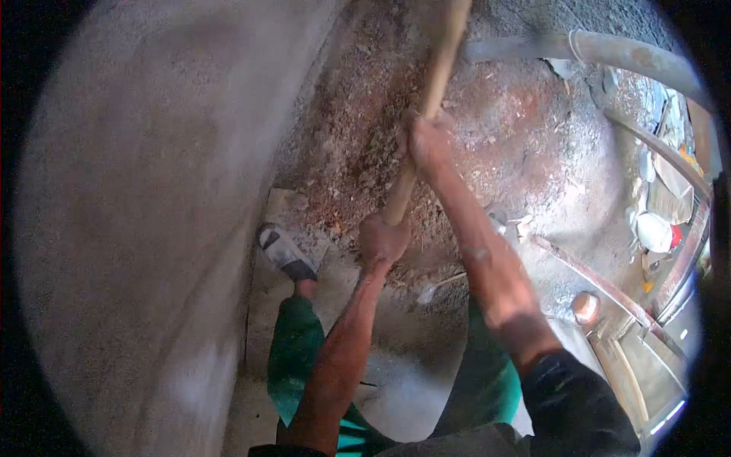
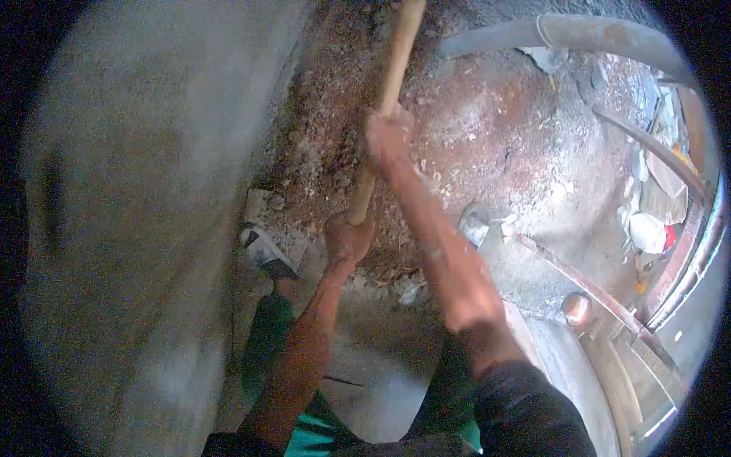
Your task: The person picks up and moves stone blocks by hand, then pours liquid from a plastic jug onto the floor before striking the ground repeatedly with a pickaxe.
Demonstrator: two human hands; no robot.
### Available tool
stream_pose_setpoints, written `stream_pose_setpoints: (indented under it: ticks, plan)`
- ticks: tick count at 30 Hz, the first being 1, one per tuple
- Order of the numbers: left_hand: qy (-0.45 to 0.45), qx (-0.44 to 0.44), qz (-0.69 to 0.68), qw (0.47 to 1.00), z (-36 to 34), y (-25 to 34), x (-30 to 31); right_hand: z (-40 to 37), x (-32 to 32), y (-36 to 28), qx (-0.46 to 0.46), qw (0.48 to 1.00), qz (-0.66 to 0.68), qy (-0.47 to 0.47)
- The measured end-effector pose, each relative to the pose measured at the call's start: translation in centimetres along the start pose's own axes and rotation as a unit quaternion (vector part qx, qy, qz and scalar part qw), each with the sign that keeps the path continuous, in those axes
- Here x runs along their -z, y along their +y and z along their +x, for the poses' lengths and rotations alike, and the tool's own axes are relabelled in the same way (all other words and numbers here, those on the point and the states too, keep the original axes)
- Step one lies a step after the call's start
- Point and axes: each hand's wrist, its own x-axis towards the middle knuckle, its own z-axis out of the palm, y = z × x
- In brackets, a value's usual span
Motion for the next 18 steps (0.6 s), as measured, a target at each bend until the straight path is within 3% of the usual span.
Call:
stream_pose_setpoints:
  ticks: [2,3,5,7,10,12,13,14,15,16,17,18]
  plan:
    - [0.093,-0.16,0.099,0.978,3.0,-2.8,0.9,-3.7,-1.1,-4.5,0.013,0.996,0.083,0.032]
    - [0.135,-0.238,0.147,0.951,5.1,-3.8,1.7,-3.5,-1.8,-6.8,0.061,0.995,0.046,0.063]
    - [-0.034,-0.176,0.075,0.981,9.8,2.1,8.2,-2.4,-3.1,-9.3,0.158,0.978,-0.036,0.13]
    - [0.074,-0.263,0.146,0.951,17.0,1.2,9.8,1.3,-6.6,-6.2,0.286,0.948,-0.068,0.126]
    - [0.0,-0.085,0.069,0.994,13.9,0.9,9.1,7.2,-11.8,0.6,0.235,0.966,-0.085,0.073]
    - [-0.04,0.036,0.032,0.998,10.9,2.1,8.5,11.1,-11.0,6.0,0.217,0.965,-0.149,0.002]
    - [-0.02,-0.06,-0.051,0.997,12.5,3.5,4.7,14.1,-9.2,7.2,0.266,0.944,-0.194,-0.033]
    - [-0.013,-0.101,-0.123,0.987,10.2,2.0,0.3,14.9,-7.1,9.0,0.285,0.926,-0.234,-0.078]
    - [0.028,-0.096,-0.133,0.986,8.4,3.1,-2.8,13.9,-4.0,6.5,0.271,0.899,-0.341,-0.034]
    - [0.088,-0.123,-0.157,0.976,9.2,6.3,-5.3,14.9,-2.8,1.6,0.226,0.91,-0.346,-0.034]
    - [0.088,-0.083,-0.157,0.98,7.0,6.3,-6.9,15.6,-1.6,-3.8,0.181,0.918,-0.352,-0.034]
    - [0.086,-0.042,-0.158,0.983,4.8,6.3,-8.4,12.3,-0.4,-5.9,0.033,0.96,-0.26,-0.098]
